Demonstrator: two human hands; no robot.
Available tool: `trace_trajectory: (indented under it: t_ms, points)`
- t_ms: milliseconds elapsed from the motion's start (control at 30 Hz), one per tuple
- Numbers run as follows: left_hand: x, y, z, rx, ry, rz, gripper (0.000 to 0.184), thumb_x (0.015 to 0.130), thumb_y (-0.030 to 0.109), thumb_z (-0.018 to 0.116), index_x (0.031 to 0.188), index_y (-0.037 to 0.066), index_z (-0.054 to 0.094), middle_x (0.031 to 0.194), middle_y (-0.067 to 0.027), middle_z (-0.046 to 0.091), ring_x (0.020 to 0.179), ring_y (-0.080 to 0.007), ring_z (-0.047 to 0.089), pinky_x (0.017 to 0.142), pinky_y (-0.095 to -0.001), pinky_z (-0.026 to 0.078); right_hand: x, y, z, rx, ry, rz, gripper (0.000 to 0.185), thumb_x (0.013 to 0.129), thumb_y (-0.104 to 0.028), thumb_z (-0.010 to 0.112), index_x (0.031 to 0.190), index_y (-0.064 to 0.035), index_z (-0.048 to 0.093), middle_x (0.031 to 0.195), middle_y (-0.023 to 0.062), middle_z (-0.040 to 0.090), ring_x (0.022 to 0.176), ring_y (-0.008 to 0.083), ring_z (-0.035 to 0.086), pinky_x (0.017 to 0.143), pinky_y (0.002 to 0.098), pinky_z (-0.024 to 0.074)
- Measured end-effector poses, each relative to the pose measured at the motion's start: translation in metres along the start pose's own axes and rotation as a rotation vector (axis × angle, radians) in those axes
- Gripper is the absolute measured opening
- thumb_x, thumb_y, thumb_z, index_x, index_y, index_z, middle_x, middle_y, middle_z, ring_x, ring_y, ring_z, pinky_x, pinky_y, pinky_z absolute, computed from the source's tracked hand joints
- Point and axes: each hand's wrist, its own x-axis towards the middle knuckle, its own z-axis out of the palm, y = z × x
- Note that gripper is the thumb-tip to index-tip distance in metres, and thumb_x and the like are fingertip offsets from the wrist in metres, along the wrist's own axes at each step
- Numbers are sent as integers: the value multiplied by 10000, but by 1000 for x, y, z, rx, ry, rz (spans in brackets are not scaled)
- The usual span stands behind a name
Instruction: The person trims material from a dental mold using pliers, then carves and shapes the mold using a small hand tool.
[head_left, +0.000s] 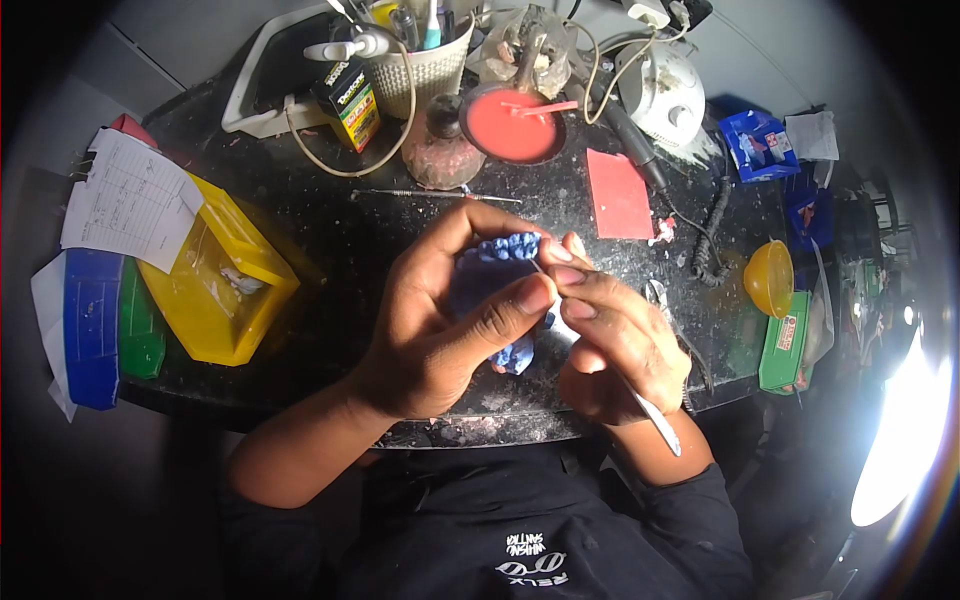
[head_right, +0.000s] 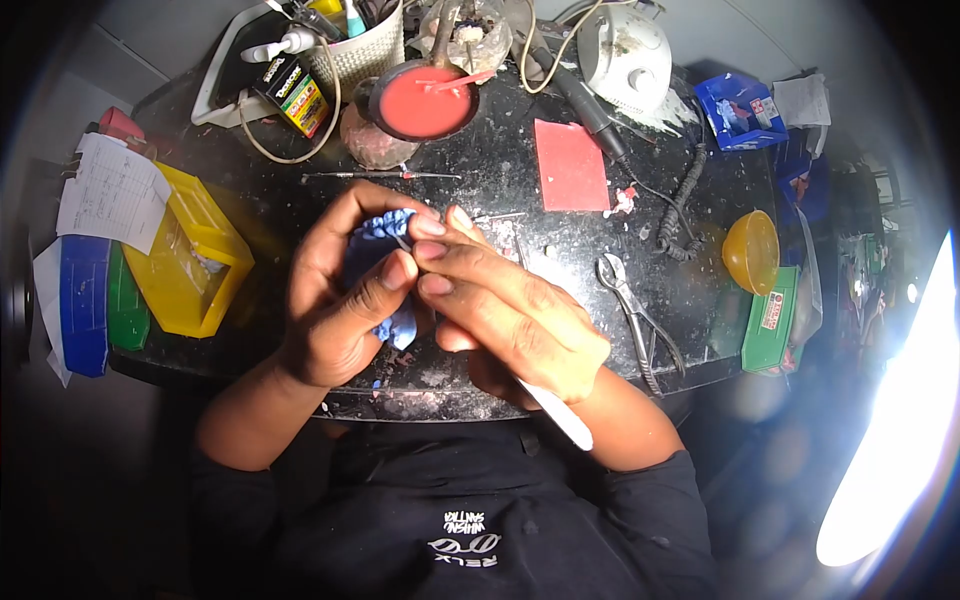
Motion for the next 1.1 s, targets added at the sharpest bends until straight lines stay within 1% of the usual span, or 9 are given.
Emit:
trace_trajectory:
  t_ms: [200,267,300,400,533,667,900,1000,1100]
  points:
    - [-1,0,-5,-67,-29,-75,388,980,252,701,1217,-13,545,1049,-55,637,946,-87,605,839,-231,488,0,0,-5,-45,-98,-32,355,799,-53,796,1097,115,701,1166,263,699,1171,406,682,1054,552,529]
    - [-1,1,-6,-182,-53,-143,370,979,226,693,1220,-10,541,1035,-57,640,884,-88,620,752,-225,506,-1,0,-4,-32,-76,-38,389,767,-33,808,1113,111,701,1181,260,696,1181,415,675,1057,554,526]
    - [-1,-1,-5,-182,-52,-143,370,979,226,693,1220,-10,541,1035,-57,640,884,-88,620,752,-225,506,-1,0,-4,-56,-86,-47,402,766,-22,809,1133,101,699,1198,260,691,1183,422,673,1052,557,528]
    - [0,-4,-1,-122,7,-65,343,985,208,675,1216,-6,539,1011,-64,644,774,-83,620,629,-214,501,-3,3,-3,-79,-90,-79,432,761,-1,812,1167,82,693,1222,259,684,1188,429,669,1045,559,533]
    - [0,2,0,-200,-4,-140,284,1006,188,633,1200,7,532,940,-58,630,640,-86,585,491,-228,454,-4,7,-2,-113,-94,-128,461,753,12,816,1192,68,686,1237,261,679,1194,433,665,1038,563,535]
    - [0,2,-3,-305,-19,-212,240,1022,163,598,1201,24,520,897,-56,614,592,-98,569,431,-241,415,-1,8,-4,-141,-142,-142,446,765,16,798,1193,72,687,1244,274,673,1201,449,657,1035,570,532]
    - [0,1,-5,-419,-31,-212,226,1035,170,583,1204,35,517,868,-58,618,577,-109,572,422,-234,403,-3,10,-2,-187,-161,-231,389,813,-5,741,1178,115,683,1241,323,658,1209,469,646,1021,583,534]
    - [0,-1,-8,-465,-100,-219,191,1012,154,646,1156,65,557,898,-25,655,655,-52,596,479,-212,462,0,7,-4,-212,-180,-225,389,813,12,737,1182,119,679,1235,332,657,1200,472,650,1013,580,542]
    - [-1,-6,-8,-412,-41,-201,239,1040,195,590,1203,37,518,882,-59,624,622,-116,605,420,-232,398,0,8,-3,-204,-177,-212,400,808,47,739,1196,118,670,1228,333,659,1184,470,660,1006,570,552]
